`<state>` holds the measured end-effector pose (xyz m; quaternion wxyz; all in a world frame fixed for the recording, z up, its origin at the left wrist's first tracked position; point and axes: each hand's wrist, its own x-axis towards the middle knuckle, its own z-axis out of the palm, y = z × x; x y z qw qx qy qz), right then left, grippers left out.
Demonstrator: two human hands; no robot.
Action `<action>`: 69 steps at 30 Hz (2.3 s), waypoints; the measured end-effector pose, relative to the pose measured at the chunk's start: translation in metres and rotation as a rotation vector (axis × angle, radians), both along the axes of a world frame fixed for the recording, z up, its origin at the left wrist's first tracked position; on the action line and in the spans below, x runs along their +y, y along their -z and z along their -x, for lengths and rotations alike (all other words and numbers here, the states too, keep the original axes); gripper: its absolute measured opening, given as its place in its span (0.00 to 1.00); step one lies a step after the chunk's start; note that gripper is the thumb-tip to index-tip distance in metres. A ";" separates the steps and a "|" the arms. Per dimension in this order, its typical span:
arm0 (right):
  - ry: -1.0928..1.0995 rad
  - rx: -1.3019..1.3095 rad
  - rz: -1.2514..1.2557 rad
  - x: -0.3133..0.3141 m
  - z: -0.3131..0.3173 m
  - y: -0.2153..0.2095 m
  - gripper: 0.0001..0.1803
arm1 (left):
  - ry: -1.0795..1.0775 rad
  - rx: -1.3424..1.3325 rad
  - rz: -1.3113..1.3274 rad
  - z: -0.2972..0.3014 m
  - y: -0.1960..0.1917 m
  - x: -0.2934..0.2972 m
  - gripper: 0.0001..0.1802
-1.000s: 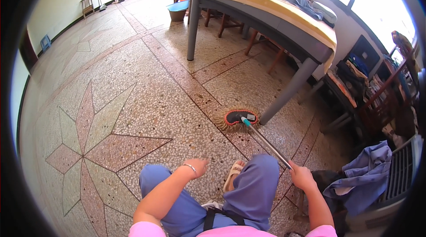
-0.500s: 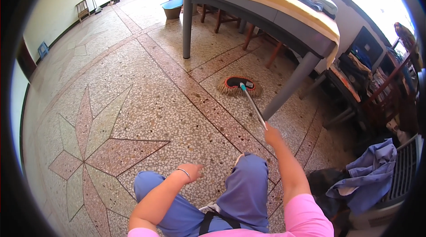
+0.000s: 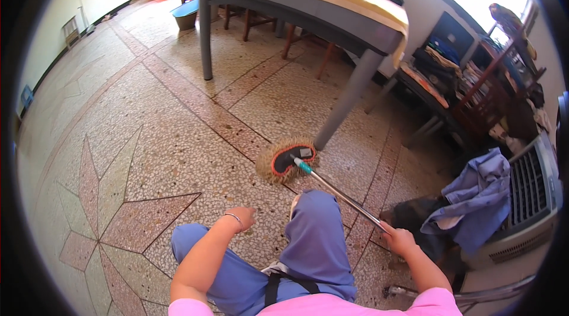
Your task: Sweep the tiled floor using a broom.
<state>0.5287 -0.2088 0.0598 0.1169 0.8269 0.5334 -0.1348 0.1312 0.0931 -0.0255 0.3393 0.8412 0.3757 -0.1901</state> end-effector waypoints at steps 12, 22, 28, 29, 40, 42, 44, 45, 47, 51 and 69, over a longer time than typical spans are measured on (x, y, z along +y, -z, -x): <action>0.556 -0.036 -0.064 -0.184 0.025 0.020 0.26 | 0.141 0.084 -0.032 -0.011 0.020 -0.006 0.26; 0.563 0.126 -0.285 0.024 -0.036 0.116 0.28 | 0.099 0.104 0.010 -0.009 0.020 -0.021 0.25; 0.547 0.117 -0.408 0.123 -0.049 0.121 0.28 | 0.056 0.128 0.040 -0.014 0.025 -0.014 0.26; 0.536 0.166 -0.348 0.122 -0.036 0.113 0.27 | 0.052 0.138 0.037 -0.015 0.023 -0.013 0.26; 0.627 0.522 -0.402 -0.032 0.025 0.086 0.31 | 0.176 -0.076 -0.081 -0.100 -0.044 -0.007 0.25; 0.528 0.478 -0.509 -0.012 0.014 0.119 0.31 | 0.255 -0.081 -0.162 -0.114 -0.044 -0.008 0.25; 0.574 0.513 -0.330 0.035 0.000 0.125 0.31 | 0.307 0.033 -0.080 -0.128 -0.047 -0.014 0.24; 0.552 0.514 -0.346 0.064 -0.009 0.127 0.32 | 0.329 -0.022 -0.100 -0.121 -0.026 -0.015 0.24; 0.523 0.454 -0.395 0.116 -0.041 0.140 0.32 | 0.328 0.004 -0.055 -0.136 -0.043 -0.021 0.25; 0.480 0.273 -0.431 0.220 -0.120 0.145 0.30 | 0.317 0.024 -0.041 -0.131 -0.027 -0.025 0.24; 0.742 0.279 -0.308 -0.106 0.012 0.132 0.35 | 0.292 -0.085 -0.144 -0.135 -0.047 -0.015 0.24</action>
